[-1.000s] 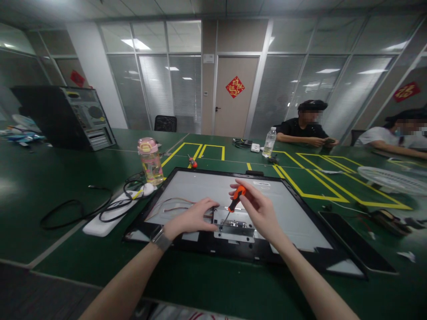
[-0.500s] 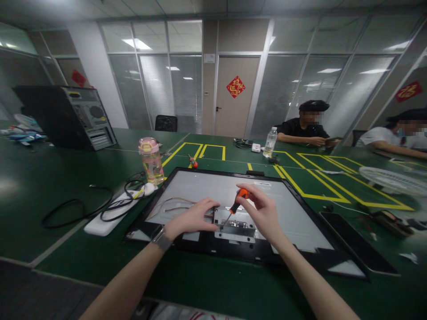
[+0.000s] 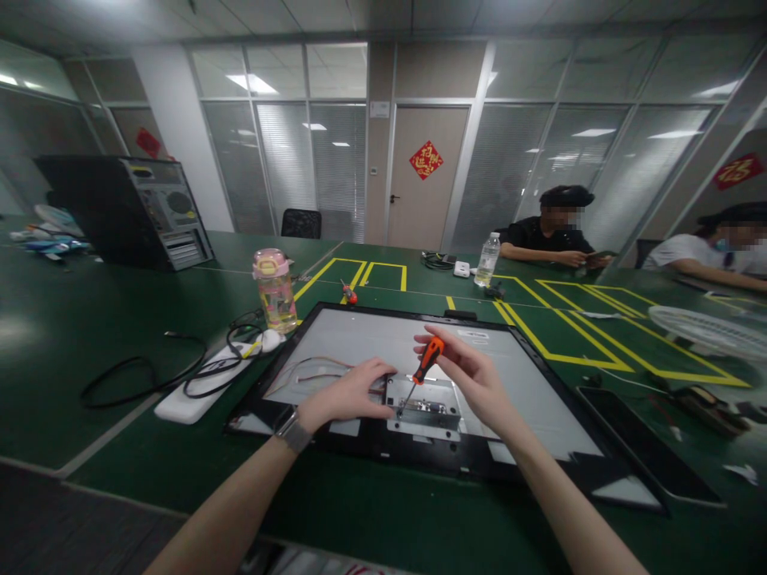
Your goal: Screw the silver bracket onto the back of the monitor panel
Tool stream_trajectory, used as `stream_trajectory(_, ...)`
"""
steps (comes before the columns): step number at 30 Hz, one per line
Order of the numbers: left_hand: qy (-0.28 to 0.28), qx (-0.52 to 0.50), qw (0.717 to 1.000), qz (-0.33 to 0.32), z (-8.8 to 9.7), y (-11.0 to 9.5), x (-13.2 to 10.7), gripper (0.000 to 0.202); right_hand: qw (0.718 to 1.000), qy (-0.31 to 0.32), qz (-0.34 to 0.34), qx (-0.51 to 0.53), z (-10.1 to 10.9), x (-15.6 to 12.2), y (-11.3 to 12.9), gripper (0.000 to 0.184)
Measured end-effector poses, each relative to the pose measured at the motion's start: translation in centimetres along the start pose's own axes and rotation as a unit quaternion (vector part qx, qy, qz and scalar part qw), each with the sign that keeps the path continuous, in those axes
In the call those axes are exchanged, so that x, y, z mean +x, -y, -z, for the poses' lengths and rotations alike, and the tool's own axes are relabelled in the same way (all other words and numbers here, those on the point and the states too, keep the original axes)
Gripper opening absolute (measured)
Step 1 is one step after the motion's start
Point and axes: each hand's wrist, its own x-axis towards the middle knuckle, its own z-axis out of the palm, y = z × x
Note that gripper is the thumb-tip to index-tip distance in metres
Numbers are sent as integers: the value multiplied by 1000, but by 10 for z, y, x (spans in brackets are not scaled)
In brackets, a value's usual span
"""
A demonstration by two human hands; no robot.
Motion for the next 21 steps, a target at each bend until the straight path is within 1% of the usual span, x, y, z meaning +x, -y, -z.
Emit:
stream_trajectory(2,-3,5,1000,-1,-1,1,0,61,1000,-11,7,-19,0,1,-2,40)
stream_trajectory(4,-6,5,1000,1,-2,2,0,62,996,-44,28,-69,0,1,-4,39)
stream_trajectory(6,-5,2,1000,6,-2,3,0,63,986,-80,58,-132,-1,2,-5,35)
stream_trajectory(8,-3,1,1000,10,-2,3,0,64,977,-95,83,-173,-1,1,-5,32)
stream_trajectory(10,-4,-1,1000,11,-2,1,-1,64,979,-82,88,-163,-2,0,-5,32)
stream_trajectory(13,-3,-4,1000,10,-1,0,-1,62,991,-59,64,-102,-4,-1,-5,35)
stream_trajectory(15,0,-2,1000,12,0,-1,-1,62,991,-74,53,-96,-5,-1,-7,36)
stream_trajectory(18,-1,-2,1000,14,0,-1,-1,62,982,-111,72,-132,-5,-1,-8,33)
stream_trajectory(19,-2,-2,1000,14,0,-1,0,62,980,-114,81,-140,-5,-1,-8,32)
stream_trajectory(21,-3,-3,1000,13,-1,0,0,62,982,-101,86,-138,-5,-1,-7,31)
